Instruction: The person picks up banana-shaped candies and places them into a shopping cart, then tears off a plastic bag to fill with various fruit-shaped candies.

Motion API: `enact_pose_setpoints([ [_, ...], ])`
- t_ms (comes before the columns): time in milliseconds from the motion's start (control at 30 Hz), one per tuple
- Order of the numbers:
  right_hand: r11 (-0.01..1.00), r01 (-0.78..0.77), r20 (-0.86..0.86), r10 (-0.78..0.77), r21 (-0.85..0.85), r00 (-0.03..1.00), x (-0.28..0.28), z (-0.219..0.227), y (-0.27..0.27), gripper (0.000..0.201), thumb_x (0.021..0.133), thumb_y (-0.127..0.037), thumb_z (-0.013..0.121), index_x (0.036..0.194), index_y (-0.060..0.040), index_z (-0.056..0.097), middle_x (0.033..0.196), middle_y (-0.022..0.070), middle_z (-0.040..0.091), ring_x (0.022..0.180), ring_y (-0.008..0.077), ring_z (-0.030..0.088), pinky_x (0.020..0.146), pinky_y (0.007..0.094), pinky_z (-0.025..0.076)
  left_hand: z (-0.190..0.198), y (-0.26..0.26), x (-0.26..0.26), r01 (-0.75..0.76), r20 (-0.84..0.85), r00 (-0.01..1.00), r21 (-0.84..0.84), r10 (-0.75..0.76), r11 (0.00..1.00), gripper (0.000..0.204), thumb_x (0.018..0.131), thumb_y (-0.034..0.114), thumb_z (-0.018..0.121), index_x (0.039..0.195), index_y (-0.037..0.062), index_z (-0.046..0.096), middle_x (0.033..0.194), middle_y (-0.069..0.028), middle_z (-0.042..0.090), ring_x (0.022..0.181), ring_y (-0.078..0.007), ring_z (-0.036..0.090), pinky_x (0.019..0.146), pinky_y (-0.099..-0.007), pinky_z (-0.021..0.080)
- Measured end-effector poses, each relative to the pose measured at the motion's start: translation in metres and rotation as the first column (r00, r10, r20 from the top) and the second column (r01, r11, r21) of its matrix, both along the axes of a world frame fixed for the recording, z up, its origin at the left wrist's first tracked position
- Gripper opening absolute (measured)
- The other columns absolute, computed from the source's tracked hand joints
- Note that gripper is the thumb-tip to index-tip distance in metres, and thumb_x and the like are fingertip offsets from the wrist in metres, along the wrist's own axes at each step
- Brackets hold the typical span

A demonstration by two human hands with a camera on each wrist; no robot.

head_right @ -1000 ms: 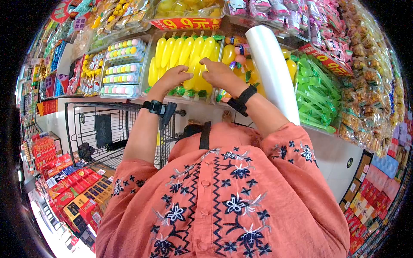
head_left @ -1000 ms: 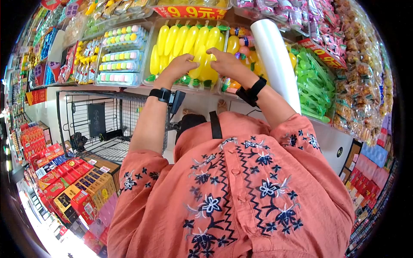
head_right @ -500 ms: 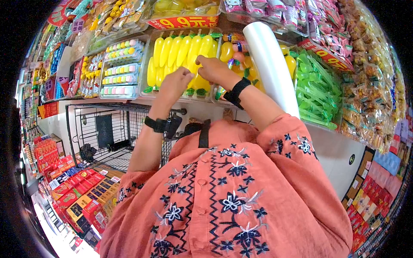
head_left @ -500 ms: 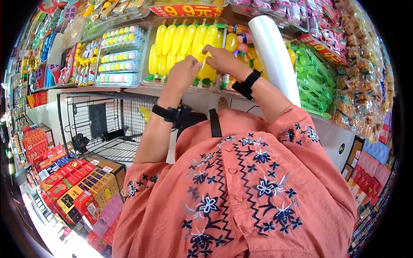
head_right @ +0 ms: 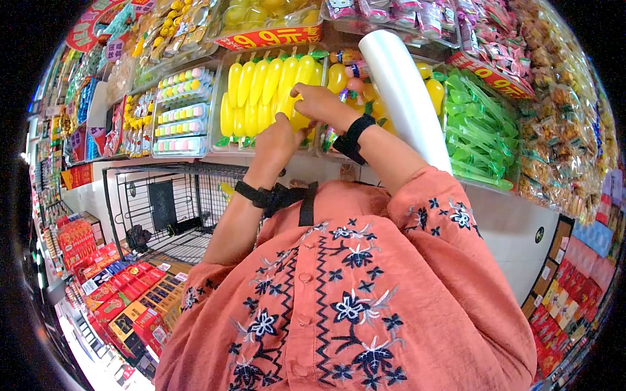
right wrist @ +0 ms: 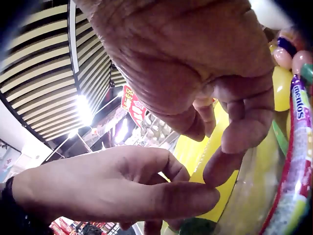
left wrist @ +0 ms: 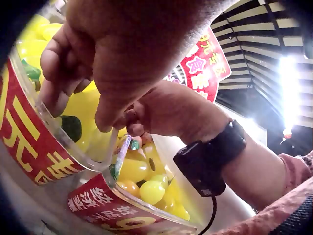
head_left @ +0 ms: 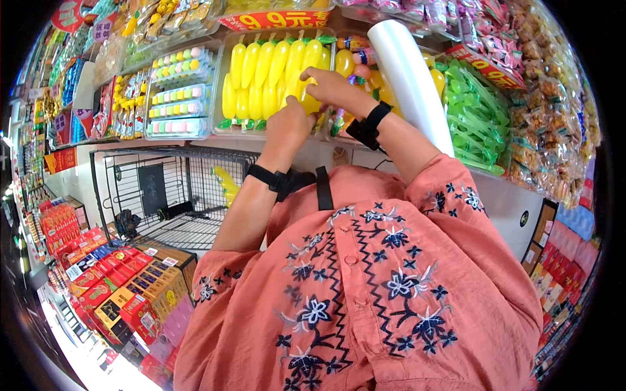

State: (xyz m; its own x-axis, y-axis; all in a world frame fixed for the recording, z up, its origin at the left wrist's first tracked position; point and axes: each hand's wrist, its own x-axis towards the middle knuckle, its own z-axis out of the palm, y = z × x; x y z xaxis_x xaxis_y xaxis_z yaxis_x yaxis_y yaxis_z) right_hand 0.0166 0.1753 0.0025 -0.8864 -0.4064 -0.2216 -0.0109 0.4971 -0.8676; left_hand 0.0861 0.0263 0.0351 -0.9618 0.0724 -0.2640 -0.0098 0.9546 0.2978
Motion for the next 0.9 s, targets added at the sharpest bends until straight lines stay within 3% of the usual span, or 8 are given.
enact_pose_setpoints([
  [67, 0.999, 0.037, 0.109, -0.036, -0.012, 0.993, 0.006, 0.015, 0.000, 0.038, 0.086, -0.016, 0.054, 0.121, -0.0008, 0.057, 0.104, 0.0250, 0.067, 0.088, 0.0389, 0.068, 0.075, 0.0445, 0.056, -0.001, 0.001, 0.001, 0.020, -0.011, 1.000, -0.001, -0.020, 1.000, 0.052, 0.081, 0.037, 0.076, 0.101, -0.0044, 0.053, 0.077, -0.0247, 0.069, 0.076, -0.0405, 0.070, 0.068, -0.0485, 0.054],
  [167, 0.999, 0.047, -0.019, -0.046, 0.020, 0.999, 0.007, 0.001, 0.000, 0.040, 0.086, -0.016, 0.054, 0.124, -0.0011, 0.055, 0.105, 0.0260, 0.067, 0.089, 0.0405, 0.067, 0.077, 0.0462, 0.055, -0.003, 0.001, 0.001, 0.073, -0.025, 0.997, -0.005, -0.073, 0.997, 0.051, 0.081, 0.035, 0.076, 0.101, -0.0047, 0.052, 0.076, -0.0242, 0.069, 0.075, -0.0418, 0.070, 0.067, -0.0496, 0.054],
  [267, 0.996, 0.086, 0.067, -0.086, 0.013, 0.994, 0.008, 0.010, 0.001, 0.043, 0.085, -0.017, 0.055, 0.126, -0.0013, 0.052, 0.104, 0.0295, 0.066, 0.088, 0.0415, 0.067, 0.076, 0.0456, 0.055, -0.009, 0.002, -0.001, 0.081, -0.043, 0.996, -0.005, -0.082, 0.997, 0.050, 0.082, 0.035, 0.075, 0.102, -0.0051, 0.052, 0.075, -0.0235, 0.069, 0.074, -0.0417, 0.069, 0.067, -0.0493, 0.054],
  [367, 0.989, 0.148, 0.025, -0.148, -0.008, 0.989, 0.006, -0.008, -0.001, 0.044, 0.086, -0.018, 0.055, 0.124, 0.0033, 0.051, 0.101, 0.0307, 0.065, 0.085, 0.0405, 0.068, 0.068, 0.0449, 0.056, -0.020, 0.000, -0.001, 0.082, -0.071, 0.994, -0.031, -0.084, 0.996, 0.050, 0.081, 0.035, 0.074, 0.102, -0.0053, 0.053, 0.076, -0.0233, 0.069, 0.072, -0.0409, 0.069, 0.067, -0.0488, 0.055],
  [467, 0.949, 0.310, 0.157, -0.298, -0.056, 0.942, 0.014, 0.014, -0.004, 0.044, 0.086, -0.019, 0.055, 0.119, 0.0095, 0.050, 0.099, 0.0277, 0.066, 0.079, 0.0375, 0.069, 0.061, 0.0439, 0.056, -0.013, 0.004, -0.003, 0.041, -0.045, 0.998, -0.030, -0.043, 0.999, 0.047, 0.079, 0.029, 0.074, 0.100, -0.0057, 0.052, 0.076, -0.0243, 0.069, 0.074, -0.0418, 0.070, 0.067, -0.0492, 0.055],
  [633, 0.977, 0.173, 0.352, -0.119, -0.124, 0.928, -0.001, 0.001, 0.008, 0.049, 0.086, -0.030, 0.062, 0.112, 0.0105, 0.053, 0.090, 0.0210, 0.068, 0.066, 0.0295, 0.070, 0.055, 0.0375, 0.055, -0.011, -0.005, -0.008, -0.003, -0.018, 1.000, 0.014, 0.004, 1.000, 0.051, 0.078, 0.038, 0.071, 0.101, -0.0050, 0.054, 0.077, -0.0252, 0.068, 0.071, -0.0424, 0.069, 0.070, -0.0485, 0.055],
  [733, 0.985, 0.121, 0.407, -0.060, -0.124, 0.911, -0.004, 0.000, 0.013, 0.056, 0.085, -0.041, 0.066, 0.109, 0.0086, 0.056, 0.085, 0.0185, 0.068, 0.063, 0.0262, 0.069, 0.054, 0.0352, 0.054, -0.020, -0.020, -0.016, -0.005, 0.027, 1.000, 0.180, 0.000, 0.984, 0.055, 0.076, 0.041, 0.068, 0.101, -0.0060, 0.056, 0.083, -0.0272, 0.068, 0.075, -0.0408, 0.069, 0.069, -0.0481, 0.054],
  [900, 0.983, 0.151, 0.354, -0.105, -0.105, 0.929, 0.004, 0.024, 0.011, 0.064, 0.082, -0.051, 0.070, 0.105, 0.0075, 0.057, 0.081, 0.0143, 0.066, 0.059, 0.0212, 0.067, 0.049, 0.0315, 0.052, -0.021, -0.029, -0.021, -0.142, 0.221, 0.975, 0.507, 0.031, 0.850, 0.055, 0.078, 0.041, 0.070, 0.102, -0.0060, 0.055, 0.079, -0.0190, 0.066, 0.069, -0.0310, 0.068, 0.066, -0.0404, 0.053],
])
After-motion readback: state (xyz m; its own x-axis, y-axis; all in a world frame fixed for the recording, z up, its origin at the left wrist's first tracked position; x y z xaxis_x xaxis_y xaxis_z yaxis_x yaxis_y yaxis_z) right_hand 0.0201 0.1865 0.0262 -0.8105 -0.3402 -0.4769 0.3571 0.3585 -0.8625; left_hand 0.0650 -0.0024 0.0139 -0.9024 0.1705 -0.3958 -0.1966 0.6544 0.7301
